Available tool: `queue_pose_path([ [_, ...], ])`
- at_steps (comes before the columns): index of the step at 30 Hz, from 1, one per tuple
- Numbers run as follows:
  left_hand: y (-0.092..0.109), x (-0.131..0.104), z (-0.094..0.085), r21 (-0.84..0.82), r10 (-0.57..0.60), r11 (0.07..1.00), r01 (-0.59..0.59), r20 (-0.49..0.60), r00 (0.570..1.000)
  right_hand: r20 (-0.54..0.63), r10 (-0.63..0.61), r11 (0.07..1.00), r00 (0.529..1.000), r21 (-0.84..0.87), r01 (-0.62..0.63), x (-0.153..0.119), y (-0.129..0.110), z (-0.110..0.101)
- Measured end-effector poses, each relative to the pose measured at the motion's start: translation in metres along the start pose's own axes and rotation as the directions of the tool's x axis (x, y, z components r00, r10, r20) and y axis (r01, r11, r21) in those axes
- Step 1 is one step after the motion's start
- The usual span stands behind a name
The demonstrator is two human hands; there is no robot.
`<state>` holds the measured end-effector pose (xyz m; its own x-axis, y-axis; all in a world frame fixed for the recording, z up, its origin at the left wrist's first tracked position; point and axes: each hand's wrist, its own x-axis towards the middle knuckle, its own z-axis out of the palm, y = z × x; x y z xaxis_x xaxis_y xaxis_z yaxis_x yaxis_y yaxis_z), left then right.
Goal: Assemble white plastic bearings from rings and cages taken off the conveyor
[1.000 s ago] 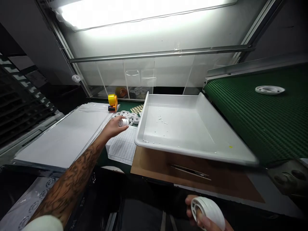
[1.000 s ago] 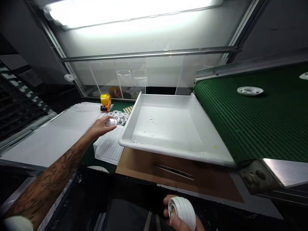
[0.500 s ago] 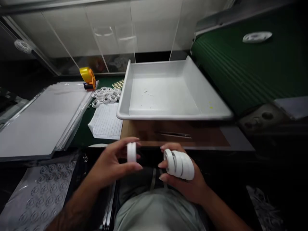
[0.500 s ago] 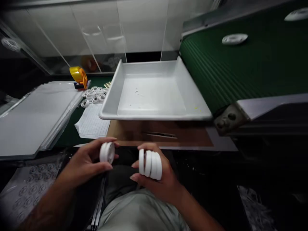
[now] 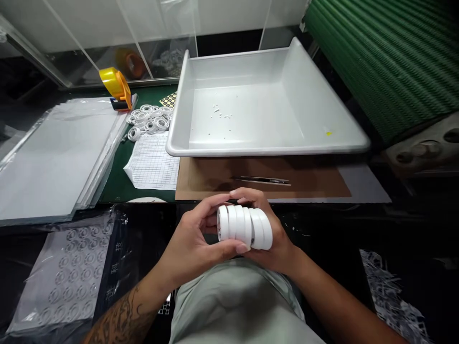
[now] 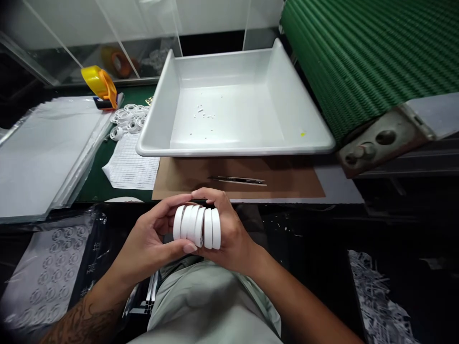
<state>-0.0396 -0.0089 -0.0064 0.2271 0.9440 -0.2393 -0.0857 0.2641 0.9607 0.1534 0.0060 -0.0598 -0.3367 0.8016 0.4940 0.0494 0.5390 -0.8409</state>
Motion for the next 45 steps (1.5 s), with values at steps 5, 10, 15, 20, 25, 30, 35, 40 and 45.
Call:
queue_pose_path([
  [5,-0.005,0.003,0.009,-0.036,-0.064,0.997,0.066,0.054,0.997,0.054,-0.073,0.991,0.996,-0.105,0.078,-0.001,0.001,-0.009],
  [10,-0.006,0.002,0.017,-0.039,-0.095,0.995,0.095,0.01,0.995,0.096,-0.041,0.998,0.995,-0.044,0.046,-0.003,0.004,-0.011],
  [15,-0.009,0.0,0.021,-0.097,-0.099,0.99,0.101,0.024,0.995,0.055,0.06,0.983,0.997,0.168,-0.068,-0.008,0.01,-0.009],
  [20,-0.01,0.0,0.018,-0.038,-0.042,0.998,0.045,0.074,0.996,0.129,0.183,0.907,0.975,0.36,-0.217,-0.012,0.007,-0.01],
  [25,-0.011,-0.002,0.018,-0.016,-0.029,0.999,0.03,0.08,0.996,0.182,0.216,0.813,0.959,0.51,-0.28,-0.018,0.005,-0.009],
  [30,-0.011,-0.004,0.021,0.04,-0.011,0.999,0.008,0.074,0.997,0.136,0.258,0.814,0.956,0.502,-0.291,-0.022,-0.001,-0.009],
  [35,-0.01,-0.005,0.02,0.049,-0.002,0.999,-0.003,0.091,0.996,0.087,0.239,0.903,0.967,0.345,-0.255,-0.023,-0.009,-0.013],
  [40,-0.015,-0.002,0.022,-0.01,0.002,1.0,-0.001,0.08,0.997,0.055,0.115,0.982,0.992,0.141,-0.122,-0.023,-0.014,-0.018],
  [45,-0.018,0.005,0.032,-0.09,-0.086,0.992,0.09,0.045,0.995,0.027,0.014,0.999,1.0,0.044,-0.015,-0.028,-0.012,-0.019],
])
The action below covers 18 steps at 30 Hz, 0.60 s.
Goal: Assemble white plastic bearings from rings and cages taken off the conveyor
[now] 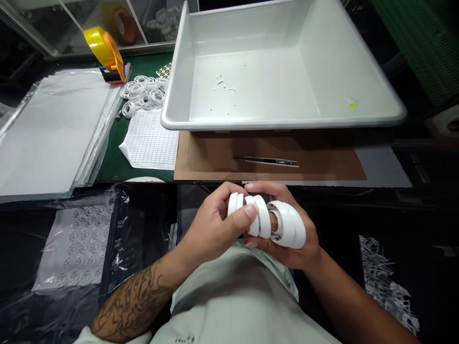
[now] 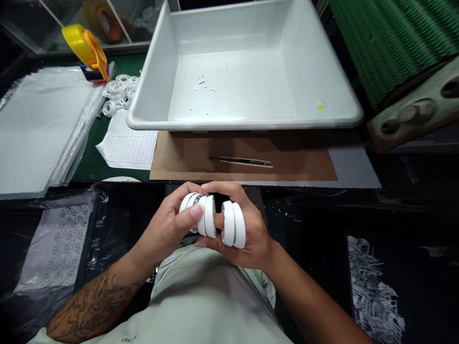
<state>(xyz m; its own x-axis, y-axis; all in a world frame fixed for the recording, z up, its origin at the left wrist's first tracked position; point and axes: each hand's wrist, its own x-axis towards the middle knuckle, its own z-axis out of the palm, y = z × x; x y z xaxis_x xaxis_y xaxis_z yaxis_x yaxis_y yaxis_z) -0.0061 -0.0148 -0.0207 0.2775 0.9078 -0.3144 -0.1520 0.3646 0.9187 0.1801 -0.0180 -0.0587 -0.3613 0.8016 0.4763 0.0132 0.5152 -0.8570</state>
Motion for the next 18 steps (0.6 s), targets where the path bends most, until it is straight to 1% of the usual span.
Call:
queue_pose_path([
  [2,-0.001,0.001,0.004,-0.041,-0.034,0.999,0.033,-0.002,0.999,-0.026,0.026,1.0,0.999,0.008,-0.026,-0.005,0.002,0.002],
  [4,-0.001,0.001,0.007,-0.085,-0.05,0.995,0.05,-0.003,0.999,-0.054,0.092,0.994,0.994,0.057,-0.089,-0.01,0.004,0.005],
  [6,0.0,-0.001,0.008,-0.119,-0.053,0.991,0.053,0.002,0.999,-0.074,0.177,0.973,0.981,0.164,-0.163,-0.013,0.004,0.008],
  [8,0.001,-0.004,0.008,-0.126,-0.036,0.991,0.037,0.012,0.999,-0.081,0.226,0.941,0.971,0.275,-0.196,-0.013,0.004,0.009],
  [11,0.004,-0.009,0.007,-0.048,0.037,0.998,-0.038,-0.015,0.999,-0.096,0.218,0.909,0.971,0.382,-0.167,-0.011,0.0,0.01],
  [13,0.005,-0.013,0.007,0.031,0.095,0.995,-0.094,-0.037,0.995,-0.084,0.235,0.894,0.968,0.41,-0.181,-0.009,-0.002,0.009],
  [15,0.004,-0.016,0.007,0.075,0.138,0.988,-0.135,-0.034,0.99,-0.072,0.262,0.889,0.962,0.407,-0.211,-0.009,-0.003,0.007],
  [18,0.002,-0.019,0.008,0.082,0.138,0.987,-0.137,-0.008,0.99,-0.088,0.253,0.906,0.963,0.37,-0.204,-0.012,-0.003,0.006],
])
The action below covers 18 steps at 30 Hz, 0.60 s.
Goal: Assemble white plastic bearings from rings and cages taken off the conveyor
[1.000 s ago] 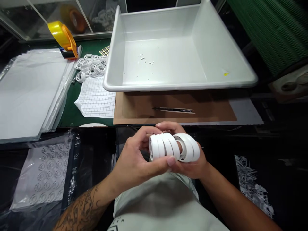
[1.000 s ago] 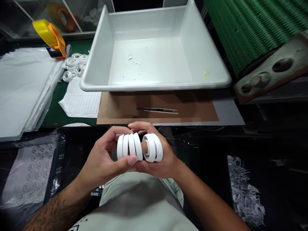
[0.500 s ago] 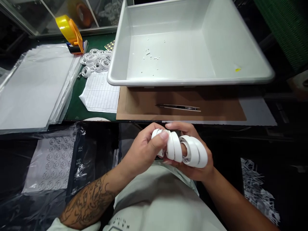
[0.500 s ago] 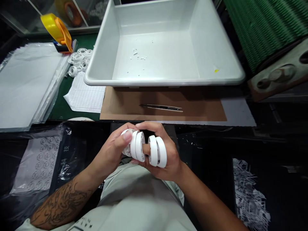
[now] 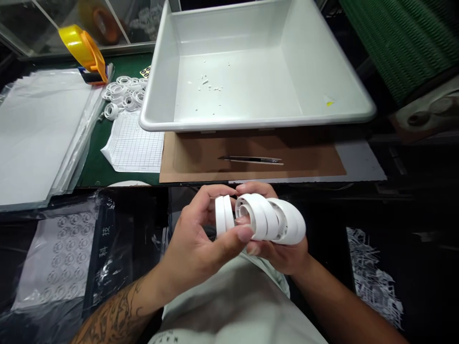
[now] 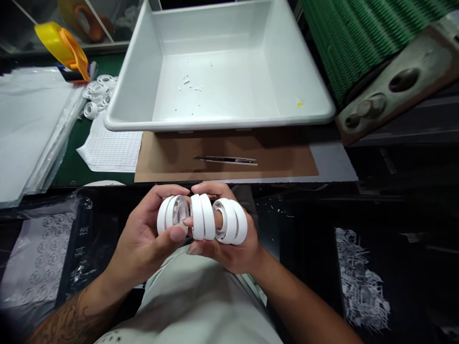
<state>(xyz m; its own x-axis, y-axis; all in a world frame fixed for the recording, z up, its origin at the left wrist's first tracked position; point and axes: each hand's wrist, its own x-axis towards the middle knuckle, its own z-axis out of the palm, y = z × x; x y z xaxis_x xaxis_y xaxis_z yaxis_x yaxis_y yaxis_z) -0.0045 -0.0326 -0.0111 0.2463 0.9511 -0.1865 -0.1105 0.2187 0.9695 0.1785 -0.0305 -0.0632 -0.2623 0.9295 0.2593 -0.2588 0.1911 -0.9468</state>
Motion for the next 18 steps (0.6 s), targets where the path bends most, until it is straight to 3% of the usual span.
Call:
queue_pose_path([
  [4,-0.0006,-0.0015,0.0017,-0.012,-0.028,1.0,0.028,0.013,1.0,0.01,-0.039,0.998,0.999,-0.042,0.04,-0.001,0.0022,-0.0009],
  [10,0.004,0.002,0.0063,-0.061,-0.008,0.998,0.007,-0.008,1.0,0.01,0.052,0.998,0.999,-0.048,-0.051,0.0007,-0.0002,-0.0015],
  [18,0.0043,0.0061,0.0094,-0.092,-0.046,0.995,0.044,-0.023,0.999,0.001,0.016,0.985,1.0,-0.17,-0.016,0.0021,-0.0038,-0.0029],
])
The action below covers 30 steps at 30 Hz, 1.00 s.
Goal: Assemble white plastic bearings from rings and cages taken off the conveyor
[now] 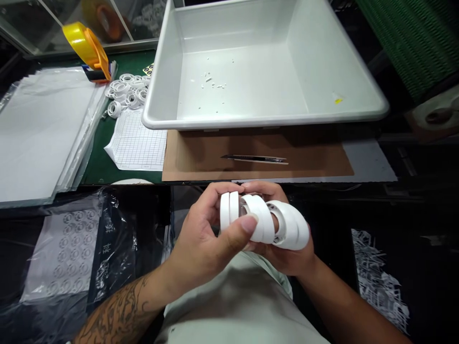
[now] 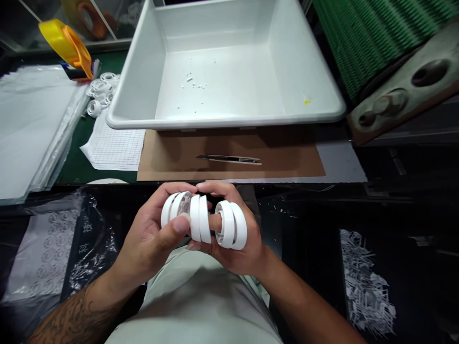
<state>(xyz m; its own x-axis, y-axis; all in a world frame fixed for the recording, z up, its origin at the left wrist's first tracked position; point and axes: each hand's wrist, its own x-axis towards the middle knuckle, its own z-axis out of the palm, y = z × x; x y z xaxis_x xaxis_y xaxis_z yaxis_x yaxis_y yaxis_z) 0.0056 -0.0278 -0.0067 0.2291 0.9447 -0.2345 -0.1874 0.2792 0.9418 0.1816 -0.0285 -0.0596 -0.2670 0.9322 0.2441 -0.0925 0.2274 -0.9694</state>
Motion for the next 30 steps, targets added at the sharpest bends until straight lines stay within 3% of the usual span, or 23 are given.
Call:
queue_pose_path([
  [5,-0.003,-0.001,0.0,-0.034,0.008,0.999,-0.008,0.003,1.0,-0.01,-0.013,1.0,1.0,-0.022,0.013,0.0,0.001,-0.002],
  [10,-0.009,-0.004,-0.009,0.039,0.044,0.998,-0.043,-0.044,0.998,0.007,-0.19,0.975,0.982,-0.115,0.19,0.001,0.009,-0.003],
  [18,-0.011,-0.001,-0.017,0.138,0.141,0.982,-0.132,-0.058,0.988,0.044,-0.166,0.986,0.985,-0.029,0.167,0.01,0.011,0.002],
  [21,-0.01,-0.003,-0.02,0.182,0.139,0.976,-0.116,-0.121,0.983,0.044,-0.175,0.984,0.984,-0.009,0.176,0.016,0.012,0.004],
  [23,-0.006,-0.004,-0.034,0.226,0.122,0.971,-0.078,-0.187,0.975,-0.003,-0.2,0.98,0.98,0.023,0.2,0.018,0.013,0.003],
  [26,0.012,0.004,-0.081,0.386,0.172,0.921,-0.057,-0.272,0.947,-0.11,-0.185,0.98,0.977,0.053,0.192,0.018,0.017,-0.003],
  [28,0.034,0.019,-0.122,0.589,0.289,0.808,-0.037,-0.339,0.895,-0.12,-0.142,0.987,0.983,0.058,0.149,0.018,0.023,-0.01],
  [30,0.061,0.045,-0.161,0.791,0.431,0.612,0.02,-0.355,0.83,-0.082,-0.099,0.994,0.992,0.039,0.103,0.018,0.03,-0.016],
])
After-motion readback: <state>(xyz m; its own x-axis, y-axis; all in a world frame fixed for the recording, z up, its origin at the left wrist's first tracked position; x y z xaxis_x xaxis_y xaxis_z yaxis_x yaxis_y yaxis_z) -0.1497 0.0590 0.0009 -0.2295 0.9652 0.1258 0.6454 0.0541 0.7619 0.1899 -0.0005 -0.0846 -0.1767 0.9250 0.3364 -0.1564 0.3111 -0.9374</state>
